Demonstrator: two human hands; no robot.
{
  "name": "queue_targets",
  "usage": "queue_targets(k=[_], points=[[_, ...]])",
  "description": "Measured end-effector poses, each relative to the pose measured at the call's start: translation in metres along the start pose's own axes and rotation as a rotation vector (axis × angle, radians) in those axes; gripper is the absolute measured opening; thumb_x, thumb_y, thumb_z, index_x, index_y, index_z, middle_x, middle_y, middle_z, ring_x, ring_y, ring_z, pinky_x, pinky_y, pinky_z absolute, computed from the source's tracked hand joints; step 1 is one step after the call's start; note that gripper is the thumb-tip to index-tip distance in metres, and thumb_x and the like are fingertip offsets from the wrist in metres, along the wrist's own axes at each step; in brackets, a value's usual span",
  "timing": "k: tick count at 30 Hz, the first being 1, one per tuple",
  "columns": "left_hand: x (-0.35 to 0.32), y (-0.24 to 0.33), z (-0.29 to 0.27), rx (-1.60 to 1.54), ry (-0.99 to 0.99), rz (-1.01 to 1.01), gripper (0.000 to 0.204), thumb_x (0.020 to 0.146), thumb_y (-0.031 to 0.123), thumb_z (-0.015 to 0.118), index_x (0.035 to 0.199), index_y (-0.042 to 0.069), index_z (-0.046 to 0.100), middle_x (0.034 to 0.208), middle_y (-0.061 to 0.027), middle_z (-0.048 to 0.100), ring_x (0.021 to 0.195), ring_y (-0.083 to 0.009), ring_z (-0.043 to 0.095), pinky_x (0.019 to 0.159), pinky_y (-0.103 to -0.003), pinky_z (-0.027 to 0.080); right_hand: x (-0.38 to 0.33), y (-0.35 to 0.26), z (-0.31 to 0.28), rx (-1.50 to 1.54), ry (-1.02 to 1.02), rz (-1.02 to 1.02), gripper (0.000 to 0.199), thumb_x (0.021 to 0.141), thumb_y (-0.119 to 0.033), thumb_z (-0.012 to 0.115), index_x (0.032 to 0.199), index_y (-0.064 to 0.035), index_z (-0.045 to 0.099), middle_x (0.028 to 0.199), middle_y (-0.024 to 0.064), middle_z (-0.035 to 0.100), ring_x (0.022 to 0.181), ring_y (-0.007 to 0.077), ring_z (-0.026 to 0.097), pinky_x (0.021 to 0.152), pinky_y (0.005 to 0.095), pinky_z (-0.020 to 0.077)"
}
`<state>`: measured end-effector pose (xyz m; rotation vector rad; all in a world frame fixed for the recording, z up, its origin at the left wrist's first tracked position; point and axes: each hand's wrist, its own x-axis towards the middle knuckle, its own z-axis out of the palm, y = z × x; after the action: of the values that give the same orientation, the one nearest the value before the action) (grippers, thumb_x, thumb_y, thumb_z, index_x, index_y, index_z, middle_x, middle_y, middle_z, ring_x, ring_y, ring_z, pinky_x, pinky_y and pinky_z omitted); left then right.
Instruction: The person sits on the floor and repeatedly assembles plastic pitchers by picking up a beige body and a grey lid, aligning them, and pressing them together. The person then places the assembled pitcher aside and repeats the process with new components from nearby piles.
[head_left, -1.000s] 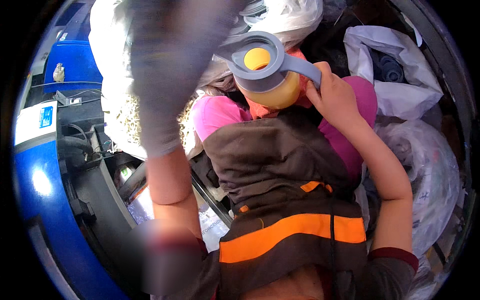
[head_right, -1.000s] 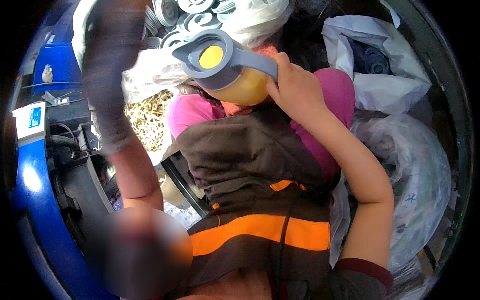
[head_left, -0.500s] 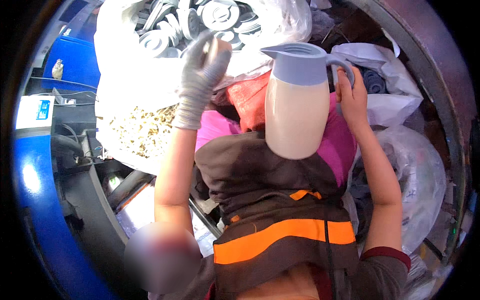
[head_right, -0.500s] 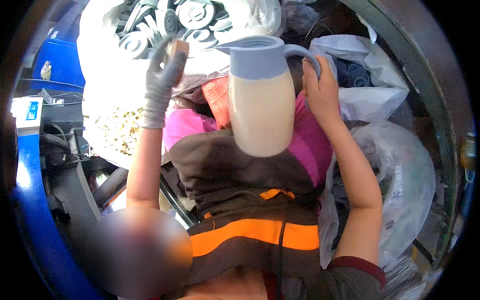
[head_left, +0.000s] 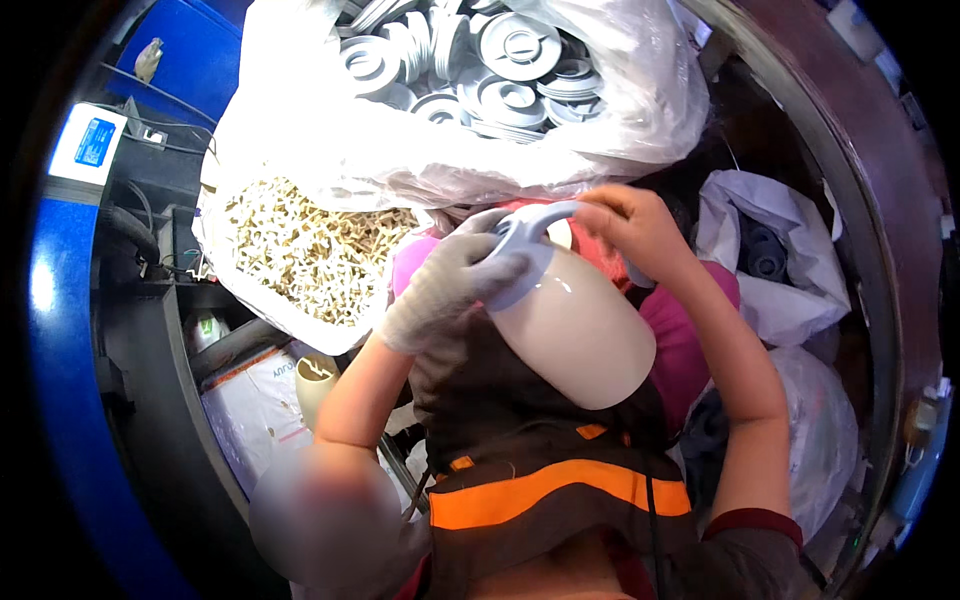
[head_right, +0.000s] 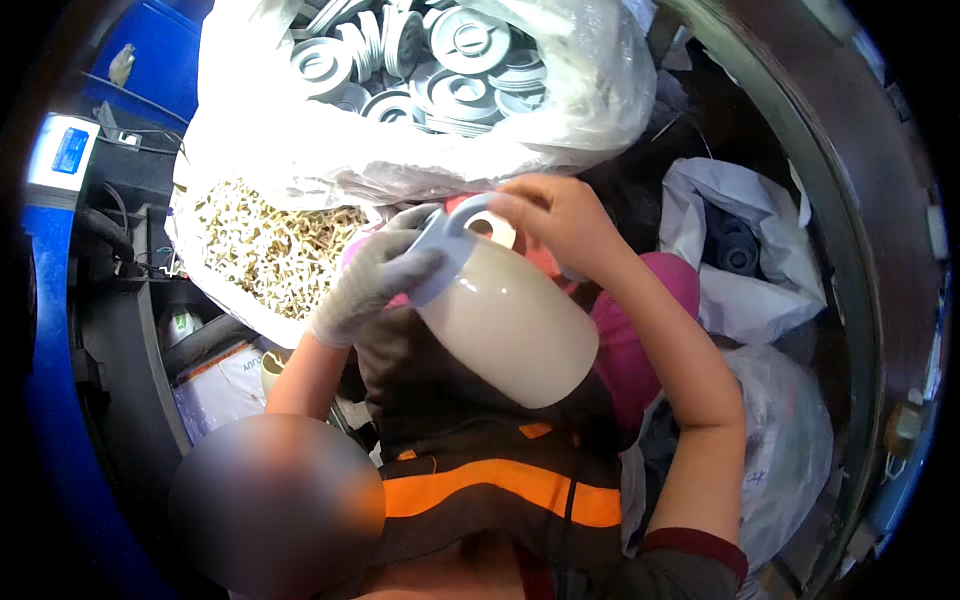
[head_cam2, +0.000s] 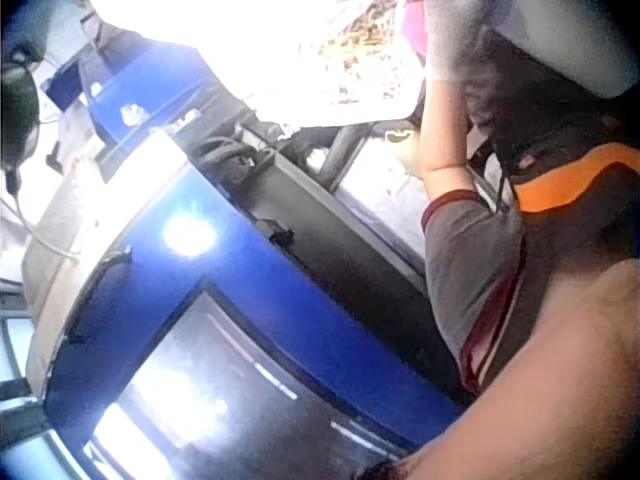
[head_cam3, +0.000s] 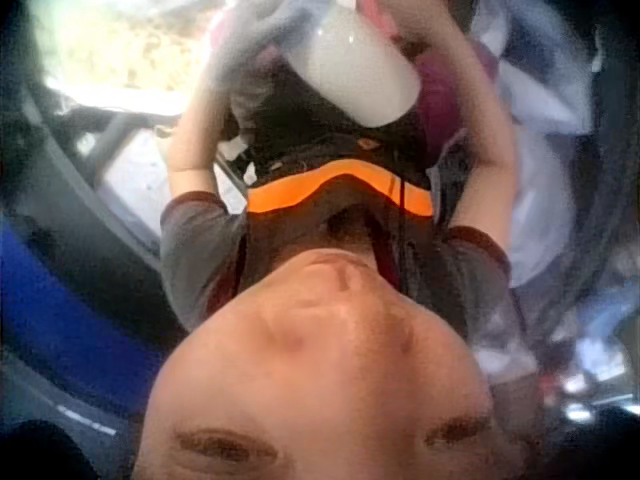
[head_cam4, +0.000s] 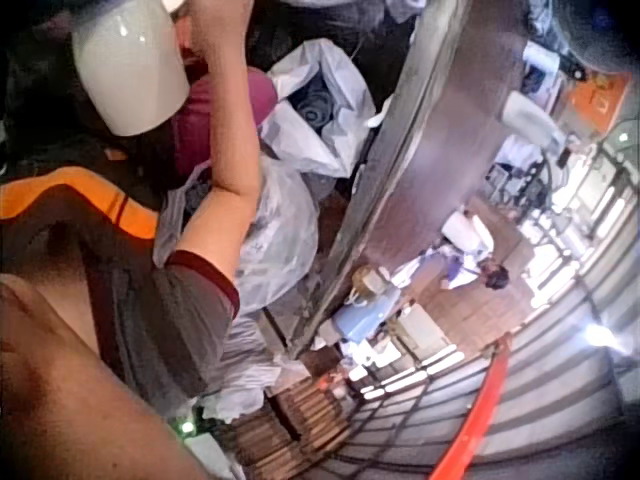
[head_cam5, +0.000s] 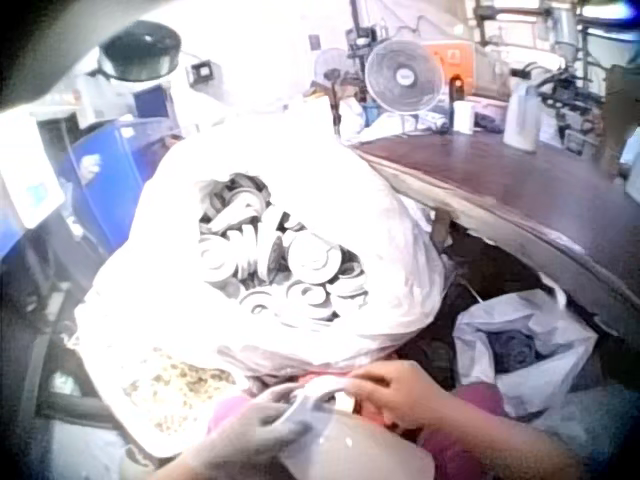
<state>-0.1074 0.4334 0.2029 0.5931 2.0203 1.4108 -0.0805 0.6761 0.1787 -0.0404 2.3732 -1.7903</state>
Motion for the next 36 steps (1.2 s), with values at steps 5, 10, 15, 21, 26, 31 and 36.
queue_targets(k=[5, 10, 15, 21, 26, 31, 36], points=[[-0.026, -0.063, -0.012, -0.433, 0.312, -0.086, 0.047, 0.084, 0.033, 0.057, 0.109, -0.006, 0.060, 0.125, -0.0124, 0.050, 0.110, -0.0167, 0.048, 0.095, -0.029, 0.037, 0.120, 0.029, 0.006, -0.304, 0.199, -0.222, 0.028, 0.085, -0.029, 0.055, 0.091, -0.0044, 0.065, 0.077, 0.0126, 0.064, 0.072, 0.0253, 0.063, 0.067, 0.0340, 0.0480], [-0.034, -0.083, -0.014, -0.544, 0.386, -0.154, 0.065, 0.082, 0.044, 0.059, 0.126, -0.002, 0.049, 0.109, -0.0041, 0.058, 0.096, -0.0107, 0.052, 0.088, -0.025, 0.039, 0.201, 0.072, -0.018, -1.130, 0.137, 0.148, 0.022, 0.078, -0.023, 0.061, 0.091, -0.0065, 0.067, 0.092, 0.0156, 0.066, 0.086, 0.0339, 0.063, 0.075, 0.0436, 0.0502], [-0.018, -0.078, -0.018, -0.510, 0.371, -0.142, 0.064, 0.085, 0.045, 0.054, 0.128, -0.001, 0.048, 0.107, -0.0029, 0.058, 0.093, -0.0093, 0.051, 0.087, -0.024, 0.039, 0.203, 0.111, -0.021, -1.249, 0.207, -0.080, 0.026, 0.083, -0.028, 0.057, 0.091, -0.0045, 0.065, 0.095, 0.0169, 0.065, 0.091, 0.0324, 0.062, 0.078, 0.0438, 0.0498], [-0.016, -0.076, -0.011, -0.503, 0.320, -0.142, 0.066, 0.083, 0.047, 0.055, 0.128, -0.002, 0.047, 0.104, -0.0032, 0.058, 0.094, -0.0097, 0.051, 0.086, -0.024, 0.040, 0.220, 0.118, -0.035, -1.173, 0.325, 0.124, 0.021, 0.085, -0.017, 0.052, 0.091, -0.0011, 0.065, 0.099, 0.0182, 0.064, 0.093, 0.0336, 0.062, 0.079, 0.0432, 0.0508], [-0.020, -0.077, -0.013, -0.500, 0.355, -0.140, 0.065, 0.083, 0.045, 0.056, 0.127, -0.002, 0.048, 0.106, -0.0046, 0.059, 0.095, -0.0111, 0.052, 0.087, -0.025, 0.040, 0.217, 0.123, -0.032, -1.286, 0.272, 0.054, 0.021, 0.082, -0.008, 0.049, 0.091, 0.0013, 0.065, 0.100, 0.0207, 0.063, 0.092, 0.0343, 0.063, 0.075, 0.0429, 0.0521], [-0.026, -0.086, -0.019, -0.635, 0.420, -0.135, 0.060, 0.085, 0.041, 0.057, 0.124, -0.003, 0.050, 0.111, -0.0089, 0.059, 0.099, -0.0149, 0.054, 0.091, -0.029, 0.041, 0.222, 0.119, -0.035, -1.214, 0.271, 0.052, 0.019, 0.080, -0.008, 0.051, 0.086, 0.0016, 0.065, 0.088, 0.0215, 0.065, 0.081, 0.0351, 0.064, 0.070, 0.0432, 0.0524], [-0.043, -0.085, -0.057, -1.046, 0.756, 0.064, 0.055, 0.091, 0.043, 0.046, 0.119, -0.003, 0.053, 0.113, -0.0173, 0.060, 0.104, -0.0266, 0.058, 0.094, -0.039, 0.044, 0.248, 0.105, -0.045, -1.027, 0.159, -0.119, 0.018, 0.080, -0.011, 0.052, 0.071, -0.0011, 0.064, 0.070, 0.0168, 0.064, 0.065, 0.0293, 0.062, 0.063, 0.0386, 0.0495]])
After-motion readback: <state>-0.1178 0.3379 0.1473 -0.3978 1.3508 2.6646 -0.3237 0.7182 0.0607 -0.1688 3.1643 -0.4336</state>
